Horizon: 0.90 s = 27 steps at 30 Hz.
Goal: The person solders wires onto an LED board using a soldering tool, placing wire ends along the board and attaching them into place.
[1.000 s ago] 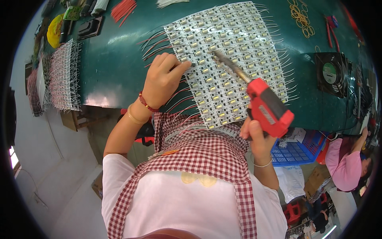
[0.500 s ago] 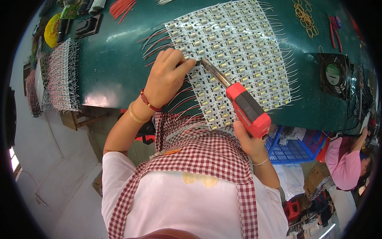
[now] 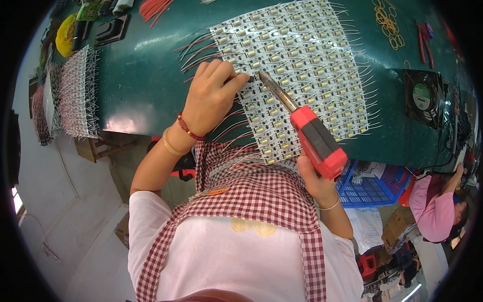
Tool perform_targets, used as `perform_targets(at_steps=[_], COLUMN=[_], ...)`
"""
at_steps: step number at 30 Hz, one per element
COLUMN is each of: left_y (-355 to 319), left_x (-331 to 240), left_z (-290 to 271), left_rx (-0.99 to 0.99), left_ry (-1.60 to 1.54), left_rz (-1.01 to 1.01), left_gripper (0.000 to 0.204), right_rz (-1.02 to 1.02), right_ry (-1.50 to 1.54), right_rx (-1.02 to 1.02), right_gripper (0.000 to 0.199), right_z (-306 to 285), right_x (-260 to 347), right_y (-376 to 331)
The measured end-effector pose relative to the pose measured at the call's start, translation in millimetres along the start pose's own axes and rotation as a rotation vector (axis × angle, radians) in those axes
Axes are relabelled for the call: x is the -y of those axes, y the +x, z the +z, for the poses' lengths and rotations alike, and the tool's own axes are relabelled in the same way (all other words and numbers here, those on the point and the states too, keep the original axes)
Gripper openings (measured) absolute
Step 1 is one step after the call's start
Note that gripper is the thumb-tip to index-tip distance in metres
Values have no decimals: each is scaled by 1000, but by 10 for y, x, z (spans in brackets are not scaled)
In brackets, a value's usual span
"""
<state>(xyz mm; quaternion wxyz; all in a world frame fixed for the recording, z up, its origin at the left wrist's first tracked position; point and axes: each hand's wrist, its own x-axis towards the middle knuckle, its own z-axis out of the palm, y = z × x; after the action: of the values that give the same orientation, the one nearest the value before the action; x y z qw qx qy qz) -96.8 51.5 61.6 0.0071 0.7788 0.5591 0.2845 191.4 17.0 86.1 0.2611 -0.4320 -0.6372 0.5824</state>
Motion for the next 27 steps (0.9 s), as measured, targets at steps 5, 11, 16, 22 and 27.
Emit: perform_targets(at_steps=[5, 11, 16, 22, 27], left_y=[-2, -88, -111, -124, -98], left_x=[-23, -107, -123, -134, -155], left_z=[-53, -3, 2, 18, 23], left_rx=[-37, -16, 23, 35, -10], left_ry=[27, -56, -49, -47, -67], left_rz=[42, 60, 39, 28, 14], left_gripper=[20, 26, 21, 17, 21], right_rz=[46, 14, 88, 58, 36], right_ry=[131, 106, 60, -7, -141], right_rx=[-73, -13, 10, 8, 64], right_gripper=[38, 40, 35, 27, 28], right_z=[9, -30, -24, -10, -38], right_x=[52, -13, -56, -154, -244], right_y=[-44, -195, -249, -267, -309])
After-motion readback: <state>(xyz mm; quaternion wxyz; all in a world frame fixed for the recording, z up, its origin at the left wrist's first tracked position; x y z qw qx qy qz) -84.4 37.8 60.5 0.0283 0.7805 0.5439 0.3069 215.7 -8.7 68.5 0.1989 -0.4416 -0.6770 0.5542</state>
